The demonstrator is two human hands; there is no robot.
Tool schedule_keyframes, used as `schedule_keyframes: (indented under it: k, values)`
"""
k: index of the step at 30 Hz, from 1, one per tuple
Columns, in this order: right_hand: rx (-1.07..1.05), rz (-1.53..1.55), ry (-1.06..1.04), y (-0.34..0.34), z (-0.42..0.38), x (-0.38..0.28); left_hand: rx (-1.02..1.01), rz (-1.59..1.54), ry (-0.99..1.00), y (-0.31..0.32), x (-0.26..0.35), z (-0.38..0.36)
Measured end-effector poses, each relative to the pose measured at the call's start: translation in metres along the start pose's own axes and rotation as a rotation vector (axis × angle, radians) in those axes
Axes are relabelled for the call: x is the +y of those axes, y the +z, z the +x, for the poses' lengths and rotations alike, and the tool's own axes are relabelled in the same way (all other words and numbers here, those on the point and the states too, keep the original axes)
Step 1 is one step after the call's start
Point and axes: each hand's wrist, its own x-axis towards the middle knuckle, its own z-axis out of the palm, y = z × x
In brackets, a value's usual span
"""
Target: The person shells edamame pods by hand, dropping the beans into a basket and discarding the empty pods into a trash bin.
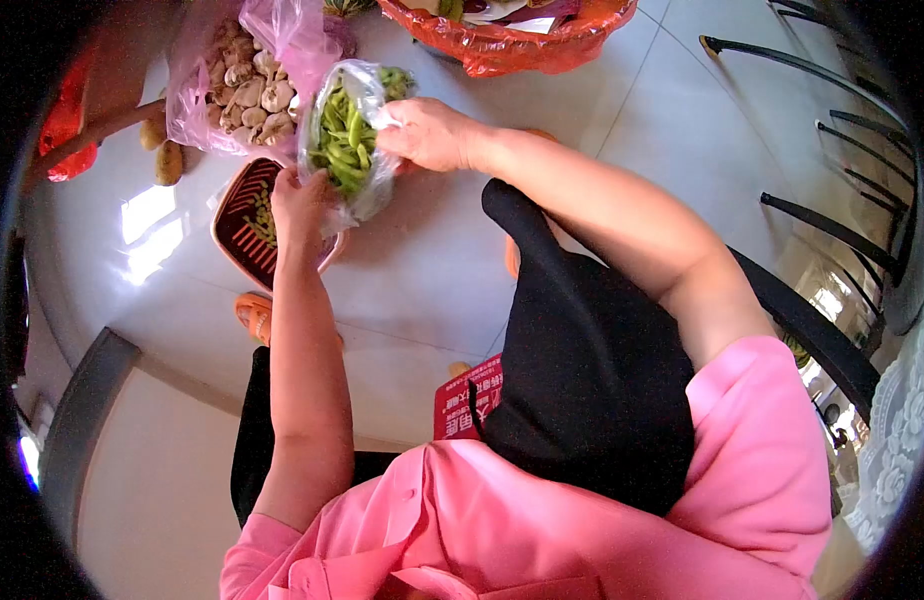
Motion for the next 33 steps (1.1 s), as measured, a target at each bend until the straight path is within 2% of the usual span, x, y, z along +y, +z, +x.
schedule_keyframes:
  k: [2,3,5,6,7,9,10,11,13,15,17,18,19,22,23,25,26,27,29,30,32,33]
  values:
    - [0.134,-0.397,-0.038,-0.007,0.011,0.017,-0.06,-0.383,-0.108,-0.004,0.008,-0.005]
    - [0.141,-0.417,0.01,-0.013,-0.006,0.016,-0.097,-0.412,-0.131,0.008,0.011,-0.01]
    - [0.12,-0.045,-0.083,-0.001,-0.02,0.0,-0.047,-0.483,-0.095,0.005,0.013,-0.01]
    - [0.093,-0.021,-0.094,0.002,-0.021,-0.014,0.004,-0.556,-0.043,0.002,0.017,-0.007]
    - [0.094,-0.03,-0.101,-0.003,-0.017,-0.01,0.007,-0.563,-0.034,0.003,0.02,-0.004]
    - [0.16,-0.345,-0.205,-0.012,-0.015,-0.001,0.005,-0.552,-0.015,0.002,0.025,-0.006]
    - [0.137,-0.461,-0.167,-0.016,-0.017,-0.001,0.054,-0.523,0.036,0.001,0.027,-0.006]
    - [0.134,-0.457,-0.167,-0.015,-0.018,0.001,0.055,-0.52,0.033,-0.002,0.028,-0.004]
    - [-0.004,0.028,-0.087,-0.004,-0.029,-0.008,0.081,-0.476,0.0,-0.011,0.028,-0.006]
    - [0.034,-0.038,-0.153,-0.012,-0.024,0.005,0.108,-0.512,0.03,-0.007,0.024,-0.003]
    - [0.119,-0.147,0.072,-0.019,-0.021,0.016,0.14,-0.379,0.019,-0.007,0.022,-0.005]
    - [0.035,-0.072,0.01,-0.016,-0.026,0.007,0.125,-0.407,0.017,-0.006,0.019,-0.004]
    - [0.036,-0.065,0.019,-0.012,-0.028,0.01,0.117,-0.402,0.01,-0.005,0.016,-0.006]
    - [0.007,-0.071,-0.235,-0.019,-0.025,0.019,0.226,-0.229,0.176,0.0,0.016,-0.007]
    - [0.006,-0.071,-0.238,-0.024,-0.025,0.022,0.277,-0.206,0.223,0.004,0.016,-0.01]
    - [0.13,-0.048,0.147,-0.033,-0.024,0.031,0.641,0.497,0.698,-0.001,0.035,-0.025]
    - [0.148,-0.028,0.096,-0.032,-0.023,0.043,0.682,0.504,0.805,0.001,0.046,-0.029]
    - [0.149,-0.026,0.102,-0.029,-0.026,0.044,0.676,0.503,0.803,0.007,0.043,-0.032]
    - [0.187,0.018,-0.023,-0.025,-0.029,0.042,0.074,0.287,0.964,0.021,0.034,-0.035]
    - [0.187,0.015,-0.024,-0.024,-0.029,0.04,0.026,0.235,0.988,0.034,0.037,-0.039]
    - [0.299,0.292,0.256,-0.021,-0.029,0.037,-0.013,0.209,0.963,0.051,0.037,-0.039]
    - [0.299,0.291,0.255,-0.021,-0.026,0.042,-0.012,0.208,0.963,0.054,0.032,-0.036]
